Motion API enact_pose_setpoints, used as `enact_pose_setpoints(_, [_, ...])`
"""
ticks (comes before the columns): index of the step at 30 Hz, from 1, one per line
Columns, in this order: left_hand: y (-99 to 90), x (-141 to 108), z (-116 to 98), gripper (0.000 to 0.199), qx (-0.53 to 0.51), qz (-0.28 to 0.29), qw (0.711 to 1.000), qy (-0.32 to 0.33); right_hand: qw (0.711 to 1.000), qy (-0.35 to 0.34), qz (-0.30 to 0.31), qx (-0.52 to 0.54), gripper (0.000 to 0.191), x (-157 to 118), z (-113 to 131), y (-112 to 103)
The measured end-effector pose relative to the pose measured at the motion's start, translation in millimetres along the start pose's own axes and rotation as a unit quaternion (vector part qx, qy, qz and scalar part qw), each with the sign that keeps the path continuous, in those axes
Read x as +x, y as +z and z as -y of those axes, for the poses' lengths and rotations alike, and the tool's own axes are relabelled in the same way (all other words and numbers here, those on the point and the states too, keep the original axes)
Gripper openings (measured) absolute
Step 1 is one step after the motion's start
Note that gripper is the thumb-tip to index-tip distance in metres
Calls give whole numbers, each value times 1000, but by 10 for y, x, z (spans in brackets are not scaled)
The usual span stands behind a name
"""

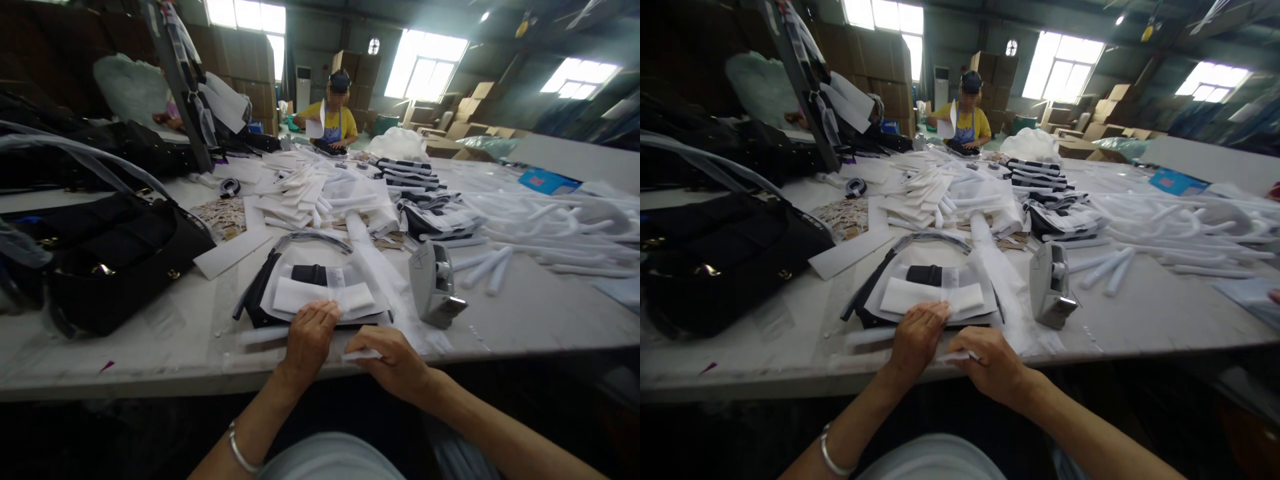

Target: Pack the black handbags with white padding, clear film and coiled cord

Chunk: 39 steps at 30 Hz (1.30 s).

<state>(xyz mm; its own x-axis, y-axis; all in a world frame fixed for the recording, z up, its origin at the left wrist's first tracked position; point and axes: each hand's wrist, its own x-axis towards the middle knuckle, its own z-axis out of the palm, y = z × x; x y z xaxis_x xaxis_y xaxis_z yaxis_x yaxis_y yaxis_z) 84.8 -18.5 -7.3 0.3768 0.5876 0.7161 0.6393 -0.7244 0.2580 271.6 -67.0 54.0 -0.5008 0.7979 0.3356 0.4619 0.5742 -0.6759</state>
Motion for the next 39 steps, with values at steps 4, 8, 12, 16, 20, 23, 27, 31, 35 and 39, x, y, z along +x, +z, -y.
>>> enact_pose_setpoints(4, [-2,-2,5,23,2,9,1000,11,999,29,22,-14,17,143,51,-97])
enact_pose_setpoints(8, [-76,22,-23,22,-16,12,1000,1,995,84,18,-43,19,583,-59,-253])
enact_pose_setpoints(12, [-148,59,-87,16,-65,27,996,-60,988,106,41,-103,16,1016,-327,-321])
enact_pose_setpoints(16, [-93,105,-137,10,-59,2,992,-115,980,152,67,-109,6,1140,-582,-262])
enact_pose_setpoints(20, [1,155,-143,9,0,5,993,-122,972,227,40,-52,8,1083,-715,-198])
enact_pose_setpoints(23, [33,187,-126,14,47,-2,993,-110,967,251,20,-25,3,1061,-763,-172])
enact_pose_setpoints(27, [27,208,-106,14,67,-15,992,-102,964,267,7,-9,3,1057,-799,-145])
enact_pose_setpoints(31, [-4,188,-106,9,34,-7,996,-77,965,260,-17,19,4,1031,-830,-112])
enact_pose_setpoints(35, [-19,145,-97,22,13,13,998,-56,964,263,-23,32,6,1015,-871,-87])
enact_pose_setpoints(39, [-41,131,-68,24,0,20,999,-36,966,257,-2,13,6,1028,-908,-75])
